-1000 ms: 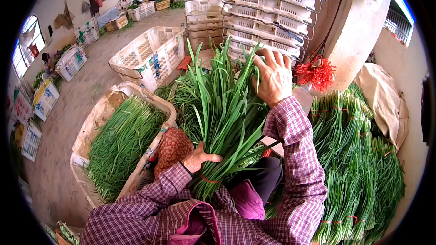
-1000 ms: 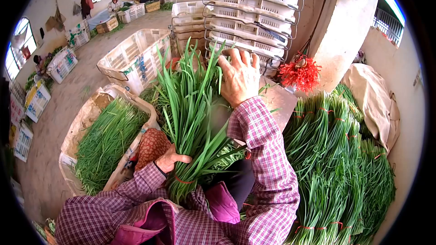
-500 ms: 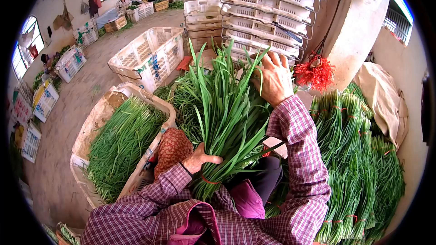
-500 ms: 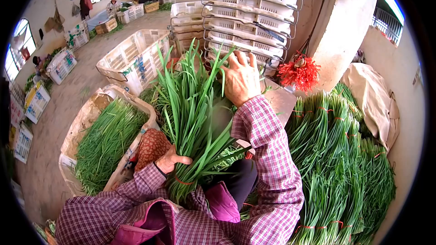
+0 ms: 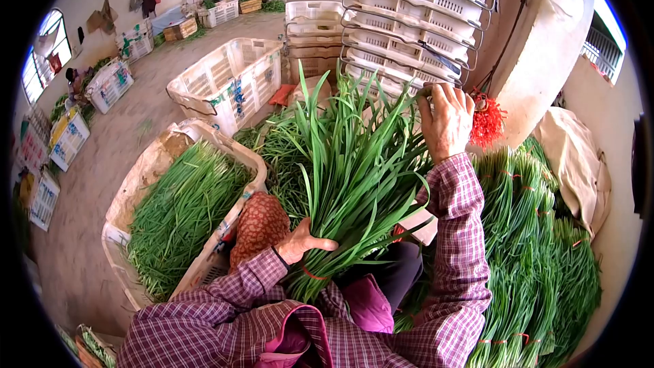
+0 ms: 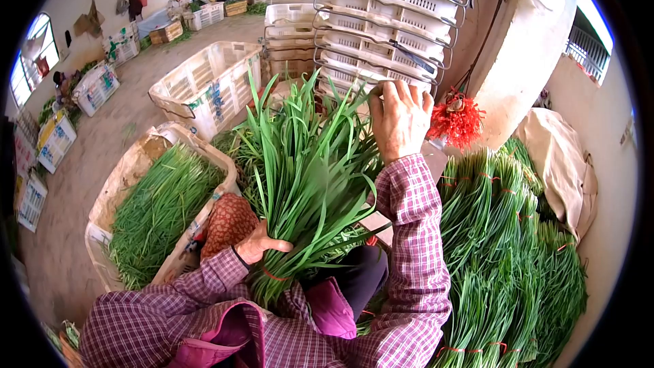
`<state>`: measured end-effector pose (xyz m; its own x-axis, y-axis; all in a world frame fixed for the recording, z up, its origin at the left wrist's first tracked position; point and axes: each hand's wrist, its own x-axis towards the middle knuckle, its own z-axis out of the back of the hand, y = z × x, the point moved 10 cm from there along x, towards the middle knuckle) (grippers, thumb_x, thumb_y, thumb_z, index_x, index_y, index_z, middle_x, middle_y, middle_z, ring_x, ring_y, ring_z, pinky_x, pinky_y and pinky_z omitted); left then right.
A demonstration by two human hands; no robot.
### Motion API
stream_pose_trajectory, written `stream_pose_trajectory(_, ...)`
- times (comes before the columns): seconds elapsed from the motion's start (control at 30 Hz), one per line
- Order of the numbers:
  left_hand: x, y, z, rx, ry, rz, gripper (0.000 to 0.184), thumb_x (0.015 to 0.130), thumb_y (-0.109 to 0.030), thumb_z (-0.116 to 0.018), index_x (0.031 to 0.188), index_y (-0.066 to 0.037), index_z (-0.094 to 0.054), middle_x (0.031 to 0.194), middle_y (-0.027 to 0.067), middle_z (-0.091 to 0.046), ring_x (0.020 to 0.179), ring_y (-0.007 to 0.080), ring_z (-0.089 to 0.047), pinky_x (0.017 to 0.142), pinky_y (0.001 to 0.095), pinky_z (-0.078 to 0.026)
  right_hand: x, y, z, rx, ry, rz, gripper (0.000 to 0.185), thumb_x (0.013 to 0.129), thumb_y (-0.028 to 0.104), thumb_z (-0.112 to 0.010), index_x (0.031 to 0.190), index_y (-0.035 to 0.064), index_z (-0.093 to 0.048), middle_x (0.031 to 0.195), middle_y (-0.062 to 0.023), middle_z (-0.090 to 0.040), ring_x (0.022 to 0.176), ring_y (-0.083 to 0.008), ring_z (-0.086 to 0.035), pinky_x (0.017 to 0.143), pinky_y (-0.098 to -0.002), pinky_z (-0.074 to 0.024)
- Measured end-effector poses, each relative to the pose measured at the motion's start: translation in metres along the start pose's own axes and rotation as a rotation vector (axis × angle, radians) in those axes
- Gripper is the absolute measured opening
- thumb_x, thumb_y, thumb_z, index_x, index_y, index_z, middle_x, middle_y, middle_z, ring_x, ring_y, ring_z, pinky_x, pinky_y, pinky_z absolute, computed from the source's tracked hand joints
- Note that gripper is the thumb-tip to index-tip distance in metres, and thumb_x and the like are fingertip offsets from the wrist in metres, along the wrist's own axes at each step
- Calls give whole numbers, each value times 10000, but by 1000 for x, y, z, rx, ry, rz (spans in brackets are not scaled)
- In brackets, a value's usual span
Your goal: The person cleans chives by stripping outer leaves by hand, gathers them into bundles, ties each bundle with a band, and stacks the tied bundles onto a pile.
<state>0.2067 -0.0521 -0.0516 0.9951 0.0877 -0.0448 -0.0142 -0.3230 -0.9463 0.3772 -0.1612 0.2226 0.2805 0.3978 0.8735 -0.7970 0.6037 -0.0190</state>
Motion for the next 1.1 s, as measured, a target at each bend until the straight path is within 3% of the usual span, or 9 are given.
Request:
stream_pose_trajectory(0.13, -3, -4, -6, -11, 19, 7, 793, 620, -151, -819, 1318, -11, -470, 1250, 112, -566, 1162, 235, -519, 1015, 368, -381, 13, -5, 0, 22, 125, -49, 207, 832, 240, -643, 985, 103, -623, 908, -54, -627, 930, -270, -563, 913, -414, -364)
stream_pose_trajectory(0.23, -4, -4, -7, 67, 22, -9, 793, 606, -112, -818, 1311, -3, -471, 1240, 117, -574, 1161, 240, -519, 1016, 368, -378, 27, 12, 6, 397, 123, 2, 212, 824, 161, -654, 1027, 115, -614, 918, -66, -654, 960, -262, -579, 889, -405, -387)
stream_pose_trajectory(0.33, -4, 1, -5, 139, 49, -27, 819, 633, -183, -831, 1325, 7, -435, 1252, 121, -556, 1174, 244, -503, 1038, 368, -352, 32, 27, -14, 675, 367, -32, 147, 822, 107, -630, 961, 73, -658, 890, -119, -688, 834, -274, -665, 768, -373, -501)
stream_pose_trajectory(0.5, -5, -5, -11, 81, 110, -90, 746, 638, -112, -813, 1291, 3, -471, 1224, 123, -589, 1143, 242, -541, 1014, 368, -386, 22, 33, -32, 392, 633, 14, 241, 830, 307, -590, 948, 124, -694, 806, -142, -683, 769, -329, -662, 745, -419, -528)
stream_pose_trajectory(0.87, -8, -2, -17, 172, 125, -131, 747, 620, -108, -820, 1275, 5, -480, 1207, 113, -598, 1123, 230, -542, 1004, 349, -390, -14, 27, -42, 466, 850, 71, 311, 831, 357, -633, 1003, 106, -691, 953, -161, -681, 889, -349, -651, 830, -403, -509)
stream_pose_trajectory(0.93, -10, -10, -21, 204, 126, -153, 753, 618, -97, -822, 1277, 2, -473, 1205, 111, -597, 1123, 232, -541, 1003, 350, -392, -19, 36, -38, 497, 947, 72, 346, 848, 279, -676, 1060, 6, -653, 903, -151, -694, 789, -232, -670, 735, -358, -525)
stream_pose_trajectory(1.0, -13, -19, -26, 247, 117, -180, 749, 610, -67, -820, 1270, -1, -473, 1207, 107, -592, 1127, 234, -537, 1003, 353, -393, -24, 30, -46, 570, 915, 62, 326, 846, 275, -674, 1054, 25, -664, 888, -147, -695, 776, -234, -670, 730, -354, -524)
stream_pose_trajectory(1.07, -16, -24, -30, 275, 123, -170, 753, 606, -44, -817, 1271, -1, -465, 1210, 104, -584, 1130, 233, -532, 1006, 357, -392, -29, 25, -53, 512, 952, 48, 388, 802, 430, -658, 1033, 120, -696, 970, -172, -678, 904, -327, -655, 836, -372, -509)
stream_pose_trajectory(1.1, -16, -21, -30, 243, 130, -147, 755, 608, -40, -814, 1275, -3, -462, 1208, 103, -583, 1130, 230, -531, 1007, 357, -391, -31, 24, -53, 498, 973, 31, 416, 793, 450, -661, 1035, 114, -696, 957, -179, -679, 909, -314, -657, 833, -366, -509)
